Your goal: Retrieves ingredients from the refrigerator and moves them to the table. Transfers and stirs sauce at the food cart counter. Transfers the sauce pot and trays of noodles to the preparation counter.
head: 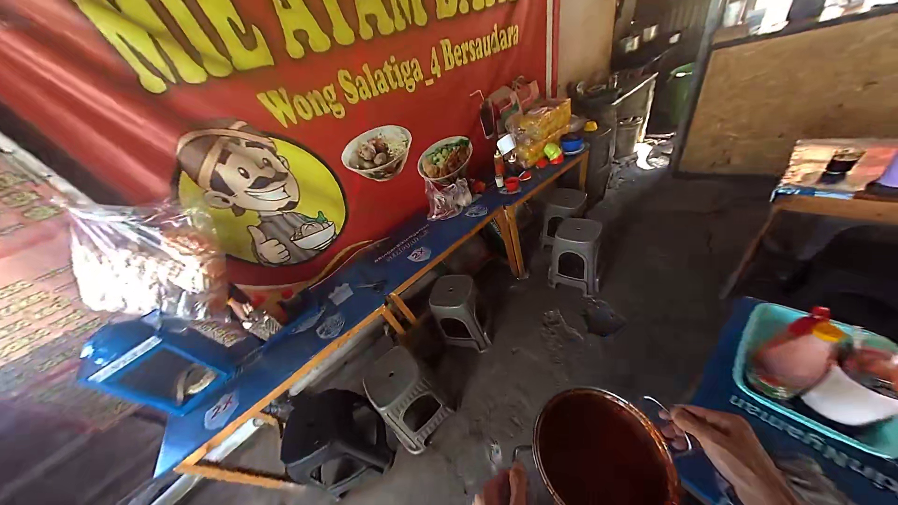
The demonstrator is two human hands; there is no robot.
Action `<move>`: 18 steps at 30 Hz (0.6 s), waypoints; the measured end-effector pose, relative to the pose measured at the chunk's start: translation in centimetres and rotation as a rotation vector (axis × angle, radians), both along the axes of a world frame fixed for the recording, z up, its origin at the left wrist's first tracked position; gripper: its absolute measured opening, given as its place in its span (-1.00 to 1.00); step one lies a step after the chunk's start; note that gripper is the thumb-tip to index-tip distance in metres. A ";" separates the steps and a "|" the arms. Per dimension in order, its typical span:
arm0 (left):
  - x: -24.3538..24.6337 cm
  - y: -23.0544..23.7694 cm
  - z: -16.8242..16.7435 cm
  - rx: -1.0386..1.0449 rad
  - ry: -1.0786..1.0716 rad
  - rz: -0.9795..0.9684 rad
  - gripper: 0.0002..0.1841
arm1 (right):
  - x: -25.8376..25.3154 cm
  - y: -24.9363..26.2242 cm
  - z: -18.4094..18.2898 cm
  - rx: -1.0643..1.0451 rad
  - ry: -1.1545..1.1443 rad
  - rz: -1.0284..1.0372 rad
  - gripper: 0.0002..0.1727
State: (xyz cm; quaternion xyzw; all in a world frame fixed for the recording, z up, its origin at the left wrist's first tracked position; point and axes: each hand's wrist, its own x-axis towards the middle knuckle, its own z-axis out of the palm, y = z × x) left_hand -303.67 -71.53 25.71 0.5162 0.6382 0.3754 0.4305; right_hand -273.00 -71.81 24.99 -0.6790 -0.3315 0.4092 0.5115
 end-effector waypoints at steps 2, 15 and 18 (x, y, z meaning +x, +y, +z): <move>-0.7 7.1 0.4 -0.034 -0.014 -0.043 -0.66 | -0.9 6.2 -0.1 0.004 0.033 -0.071 -0.76; 5.8 52.2 -2.6 -0.098 -0.015 -0.109 -0.66 | 5.0 47.3 -2.4 0.013 -0.005 -0.146 -0.74; 9.1 60.9 -4.5 -0.128 -0.043 -0.043 -0.65 | 8.8 57.2 -3.0 0.015 -0.019 -0.075 -0.73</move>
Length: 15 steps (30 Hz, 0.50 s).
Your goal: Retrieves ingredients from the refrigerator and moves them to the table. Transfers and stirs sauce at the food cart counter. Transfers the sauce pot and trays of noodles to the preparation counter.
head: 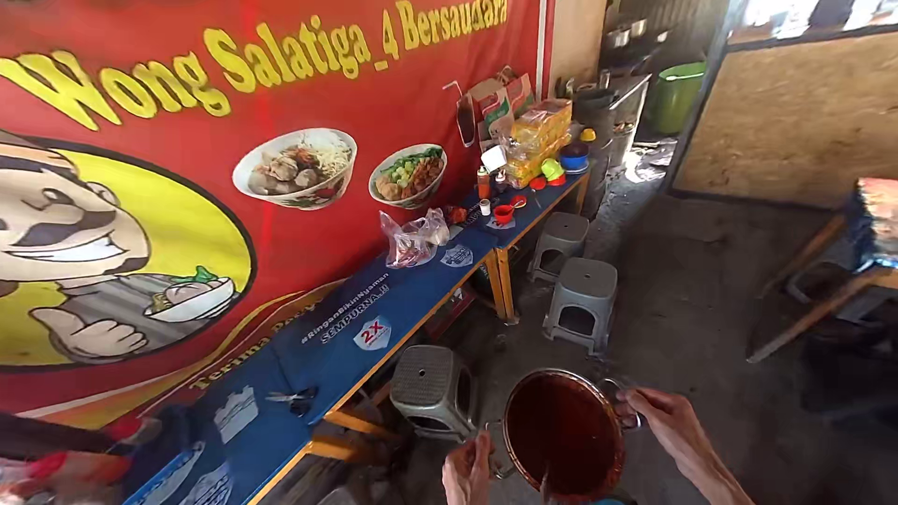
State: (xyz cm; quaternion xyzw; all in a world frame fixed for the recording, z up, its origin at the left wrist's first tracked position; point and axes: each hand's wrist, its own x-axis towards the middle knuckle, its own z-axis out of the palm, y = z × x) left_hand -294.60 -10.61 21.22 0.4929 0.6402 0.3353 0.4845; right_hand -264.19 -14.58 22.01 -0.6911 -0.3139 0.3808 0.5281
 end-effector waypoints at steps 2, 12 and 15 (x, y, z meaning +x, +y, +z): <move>1.7 6.3 -0.2 -0.013 -0.006 0.037 -0.63 | 1.9 7.3 0.1 -0.017 -0.012 0.034 -0.73; 7.6 35.1 -2.5 -0.034 -0.003 0.120 -0.58 | 7.8 38.3 -2.4 -0.120 -0.012 0.131 -0.73; 8.3 44.2 -4.2 -0.004 0.004 0.114 -0.58 | 8.3 47.2 -3.8 -0.128 -0.002 0.125 -0.74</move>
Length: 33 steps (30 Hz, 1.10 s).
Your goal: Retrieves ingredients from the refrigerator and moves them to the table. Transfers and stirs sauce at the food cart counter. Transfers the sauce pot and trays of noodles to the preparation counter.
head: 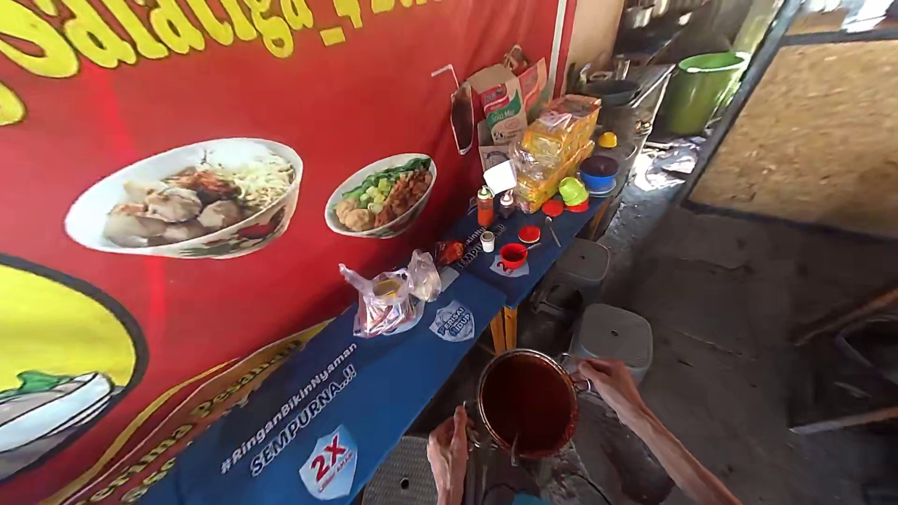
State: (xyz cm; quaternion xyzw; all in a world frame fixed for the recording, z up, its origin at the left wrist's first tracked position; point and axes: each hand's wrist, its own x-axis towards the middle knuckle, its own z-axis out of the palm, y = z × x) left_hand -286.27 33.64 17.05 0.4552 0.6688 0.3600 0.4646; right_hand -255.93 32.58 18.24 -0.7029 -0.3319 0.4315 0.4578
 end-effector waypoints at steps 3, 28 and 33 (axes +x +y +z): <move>0.5 7.6 -0.9 -0.034 0.066 -0.047 -0.56 | 0.5 7.2 -1.3 -0.036 -0.003 0.000 -0.73; 6.1 34.5 -6.6 -0.252 0.359 0.154 -0.47 | 5.8 39.4 -8.3 -0.177 0.007 0.319 -0.77; 6.4 33.9 -6.5 -0.287 0.331 0.208 -0.45 | 6.7 40.3 -8.0 -0.238 -0.033 0.440 -0.75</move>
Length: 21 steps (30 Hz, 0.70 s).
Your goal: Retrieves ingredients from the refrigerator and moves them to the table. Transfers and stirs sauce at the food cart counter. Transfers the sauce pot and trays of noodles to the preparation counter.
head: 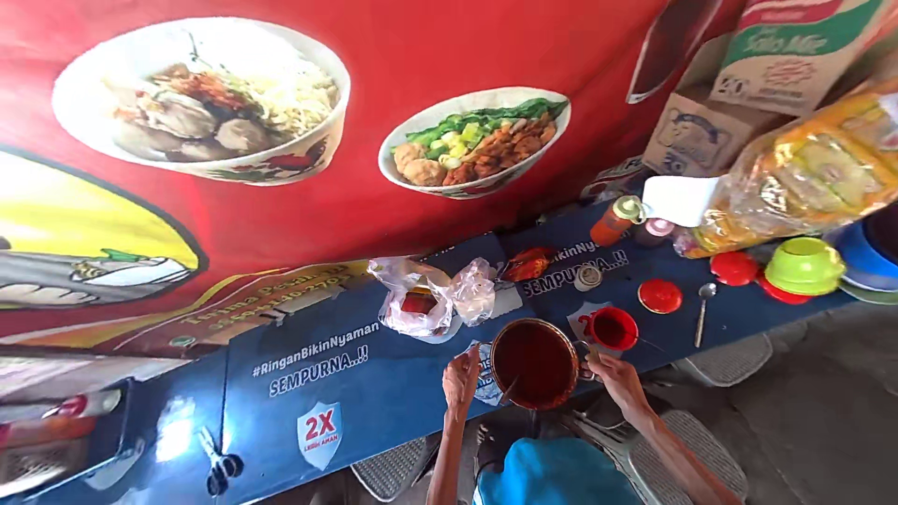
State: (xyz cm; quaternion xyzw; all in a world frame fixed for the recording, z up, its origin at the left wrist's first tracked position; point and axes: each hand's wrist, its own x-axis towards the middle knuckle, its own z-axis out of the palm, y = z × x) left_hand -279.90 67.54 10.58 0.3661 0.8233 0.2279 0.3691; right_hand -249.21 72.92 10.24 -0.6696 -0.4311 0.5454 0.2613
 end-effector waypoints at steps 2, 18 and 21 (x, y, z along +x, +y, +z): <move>-0.2 -0.9 0.0 0.021 -0.045 0.049 -0.45 | 0.7 0.2 0.4 -0.017 -0.068 0.083 -0.67; 3.3 -28.9 2.5 0.145 -0.358 0.962 -0.37 | -10.9 -9.5 10.6 0.477 0.248 0.666 -0.61; 4.2 -32.4 4.9 0.325 -0.535 0.968 -0.24 | -18.0 -18.1 8.9 0.406 0.276 1.064 -0.56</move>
